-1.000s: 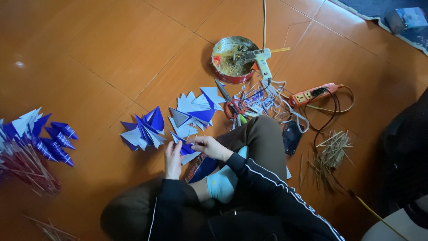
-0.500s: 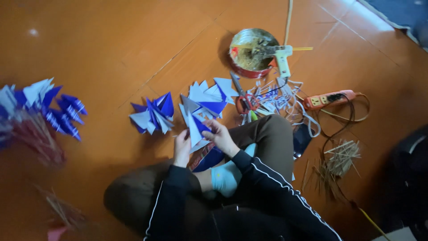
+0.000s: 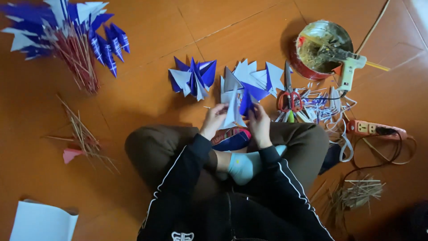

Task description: Assembling decorative paper arrows by folding paper triangles and gluing them onto wooden sticks.

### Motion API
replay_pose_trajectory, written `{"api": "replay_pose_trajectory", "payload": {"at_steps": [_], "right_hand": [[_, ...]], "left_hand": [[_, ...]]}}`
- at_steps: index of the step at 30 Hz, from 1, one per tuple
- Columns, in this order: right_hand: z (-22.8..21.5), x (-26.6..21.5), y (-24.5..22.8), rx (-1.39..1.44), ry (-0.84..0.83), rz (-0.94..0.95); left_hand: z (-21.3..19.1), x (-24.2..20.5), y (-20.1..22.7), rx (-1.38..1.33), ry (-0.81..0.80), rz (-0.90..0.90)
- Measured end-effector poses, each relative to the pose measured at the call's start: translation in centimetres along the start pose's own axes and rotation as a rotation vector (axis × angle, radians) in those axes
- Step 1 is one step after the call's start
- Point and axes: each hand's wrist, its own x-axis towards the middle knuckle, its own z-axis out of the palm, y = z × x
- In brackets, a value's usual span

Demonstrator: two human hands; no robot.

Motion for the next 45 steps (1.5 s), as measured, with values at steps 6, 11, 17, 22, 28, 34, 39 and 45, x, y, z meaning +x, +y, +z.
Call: {"api": "replay_pose_trajectory", "payload": {"at_steps": [6, 11, 17, 22, 28, 34, 39, 45], "right_hand": [[1.6, -0.5, 0.1, 0.055, -0.248, 0.076], [3.0, 0.1, 4.1, -0.365, -0.324, -0.055], [5.8, 0.3, 4.0, -0.931, -0.521, -0.175], [6.0, 0.4, 3.6, -1.059, -0.645, -0.271], [6.4, 1.4, 9.1, -1.078, -0.646, -0.124], [7.0, 1.6, 9.7, -0.945, -0.580, -0.164], [4.9, 0.7, 1.7, -0.598, -0.388, -0.334], [3.2, 0.0, -0.7, -0.097, -0.130, -0.592]], "left_hand": [[-2.2, 2.0, -1.6, 0.290, 0.128, 0.047], [-9.2, 7.9, 1.3, 0.352, 0.478, 0.036], [-9.6, 8.8, 1.0, 0.362, 0.630, 0.174], [-9.1, 6.6, 1.6, 0.489, 0.622, 0.390], [-7.6, 5.4, 0.1, 0.529, 0.312, 0.354], [-6.7, 5.9, -3.5, 0.731, -0.038, 0.141], [-7.2, 5.0, -1.6, 0.697, -0.079, 0.082], [-4.8, 3.1, -0.5, 0.438, -0.205, 0.085]]}}
